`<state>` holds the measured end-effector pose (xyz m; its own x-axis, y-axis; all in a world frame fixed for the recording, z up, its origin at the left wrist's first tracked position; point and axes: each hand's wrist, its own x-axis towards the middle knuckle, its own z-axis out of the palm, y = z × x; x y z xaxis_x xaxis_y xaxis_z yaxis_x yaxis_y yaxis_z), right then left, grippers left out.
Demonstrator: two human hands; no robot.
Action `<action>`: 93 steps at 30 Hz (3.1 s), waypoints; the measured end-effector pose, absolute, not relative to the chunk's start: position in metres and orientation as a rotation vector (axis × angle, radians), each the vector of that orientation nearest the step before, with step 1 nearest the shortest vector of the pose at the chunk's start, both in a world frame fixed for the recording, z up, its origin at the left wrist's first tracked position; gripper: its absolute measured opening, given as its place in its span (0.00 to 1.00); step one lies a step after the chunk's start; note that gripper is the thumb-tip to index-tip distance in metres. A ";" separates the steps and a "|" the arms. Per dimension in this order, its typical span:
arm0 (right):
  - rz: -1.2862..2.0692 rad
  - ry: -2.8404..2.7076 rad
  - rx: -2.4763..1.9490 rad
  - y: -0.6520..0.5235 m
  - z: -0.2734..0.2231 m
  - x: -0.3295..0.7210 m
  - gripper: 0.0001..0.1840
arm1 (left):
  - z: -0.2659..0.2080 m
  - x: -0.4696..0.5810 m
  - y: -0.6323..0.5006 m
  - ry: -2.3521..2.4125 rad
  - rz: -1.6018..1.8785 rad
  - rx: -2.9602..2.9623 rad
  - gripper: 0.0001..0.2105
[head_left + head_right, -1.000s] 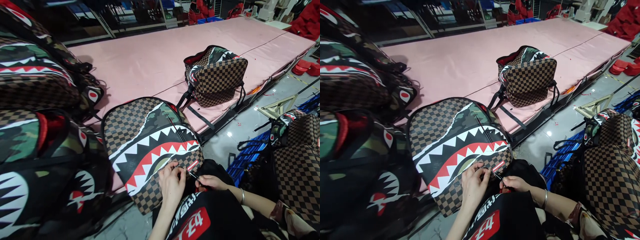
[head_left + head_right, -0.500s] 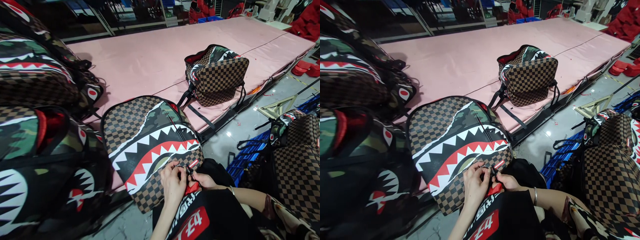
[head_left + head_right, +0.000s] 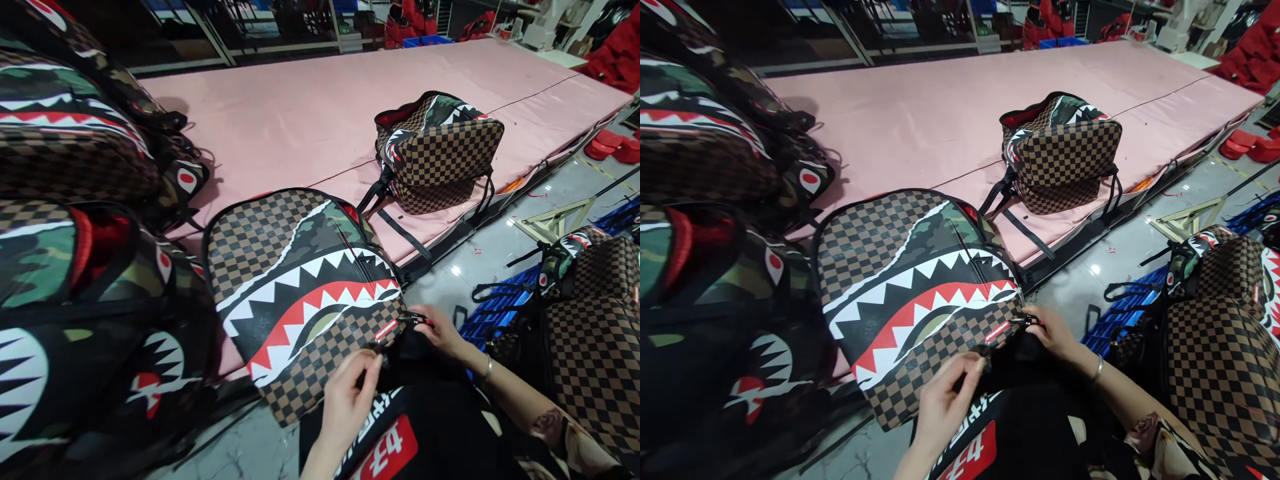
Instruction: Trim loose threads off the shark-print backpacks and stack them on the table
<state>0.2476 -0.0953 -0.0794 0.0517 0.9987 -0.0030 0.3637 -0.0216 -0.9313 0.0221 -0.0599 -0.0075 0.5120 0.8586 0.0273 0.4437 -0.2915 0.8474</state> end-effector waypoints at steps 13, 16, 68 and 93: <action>0.698 -2.016 -1.342 -0.059 -0.093 0.282 0.09 | -0.009 0.030 -0.069 0.784 0.307 2.009 0.12; 0.664 -2.130 -1.346 -0.053 -0.088 0.282 0.09 | -0.009 0.031 -0.069 0.790 0.313 2.011 0.12; 0.342 -2.451 -1.348 -0.057 -0.052 0.239 0.11 | -0.014 0.029 -0.071 0.793 0.368 2.039 0.11; 1.050 -1.796 -1.553 -0.049 -0.054 0.281 0.06 | -0.012 0.027 -0.069 0.793 0.397 2.043 0.11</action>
<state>0.2809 -0.0490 -0.0541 -0.1914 0.9774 -0.0900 0.5579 0.0329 -0.8293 0.0268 -0.0685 -0.0118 0.7448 0.6671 -0.0189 0.3851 -0.4064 0.8286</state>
